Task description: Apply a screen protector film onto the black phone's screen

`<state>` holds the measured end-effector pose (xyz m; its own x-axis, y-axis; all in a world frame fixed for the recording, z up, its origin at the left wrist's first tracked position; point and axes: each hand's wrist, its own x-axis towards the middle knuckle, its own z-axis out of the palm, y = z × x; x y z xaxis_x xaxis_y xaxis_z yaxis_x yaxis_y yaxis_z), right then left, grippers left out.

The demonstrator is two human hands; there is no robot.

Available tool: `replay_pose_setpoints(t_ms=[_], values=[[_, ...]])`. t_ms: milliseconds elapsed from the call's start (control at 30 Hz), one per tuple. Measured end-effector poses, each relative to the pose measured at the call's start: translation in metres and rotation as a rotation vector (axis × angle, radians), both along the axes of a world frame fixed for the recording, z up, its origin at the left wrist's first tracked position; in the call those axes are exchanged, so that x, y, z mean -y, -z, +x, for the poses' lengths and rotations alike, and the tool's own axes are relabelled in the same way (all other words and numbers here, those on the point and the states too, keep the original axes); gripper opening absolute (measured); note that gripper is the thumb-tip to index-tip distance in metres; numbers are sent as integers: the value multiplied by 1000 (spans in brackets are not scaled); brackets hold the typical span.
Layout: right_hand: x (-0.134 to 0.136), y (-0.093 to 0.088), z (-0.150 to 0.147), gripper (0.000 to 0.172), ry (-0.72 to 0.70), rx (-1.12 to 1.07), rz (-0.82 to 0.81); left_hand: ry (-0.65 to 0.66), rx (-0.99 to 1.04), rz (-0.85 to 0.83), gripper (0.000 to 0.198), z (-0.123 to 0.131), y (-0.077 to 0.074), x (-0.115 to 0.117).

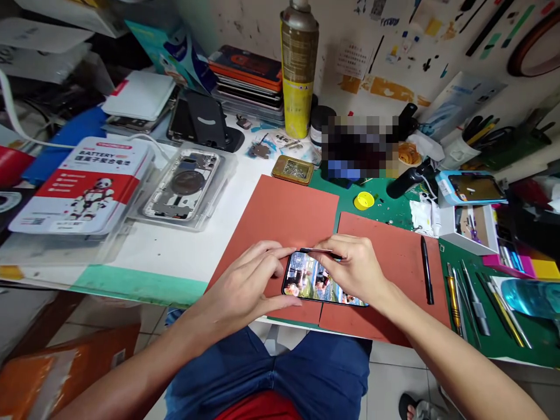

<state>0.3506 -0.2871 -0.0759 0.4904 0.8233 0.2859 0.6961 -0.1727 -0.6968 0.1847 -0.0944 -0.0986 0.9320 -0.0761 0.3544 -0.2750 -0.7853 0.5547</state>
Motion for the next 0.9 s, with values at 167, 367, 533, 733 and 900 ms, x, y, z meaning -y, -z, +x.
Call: replay_pose_setpoints(t_ms=[167,367,533,733,900], values=[[-5,0,-4,15,0,29,59,22,16,40,67,1,-3,0],[-5,5,-2,15,-9,86,65,7,-15,-5,66,-1,-1,0],[-4,4,0,7,-25,74,-19,0,-98,-44,75,4,-2,1],[-5,3,3,17,-71,133,-7,-46,-148,-97,65,10,-5,8],[-3,5,6,19,-124,205,-9,-84,-169,-187,69,10,2,10]])
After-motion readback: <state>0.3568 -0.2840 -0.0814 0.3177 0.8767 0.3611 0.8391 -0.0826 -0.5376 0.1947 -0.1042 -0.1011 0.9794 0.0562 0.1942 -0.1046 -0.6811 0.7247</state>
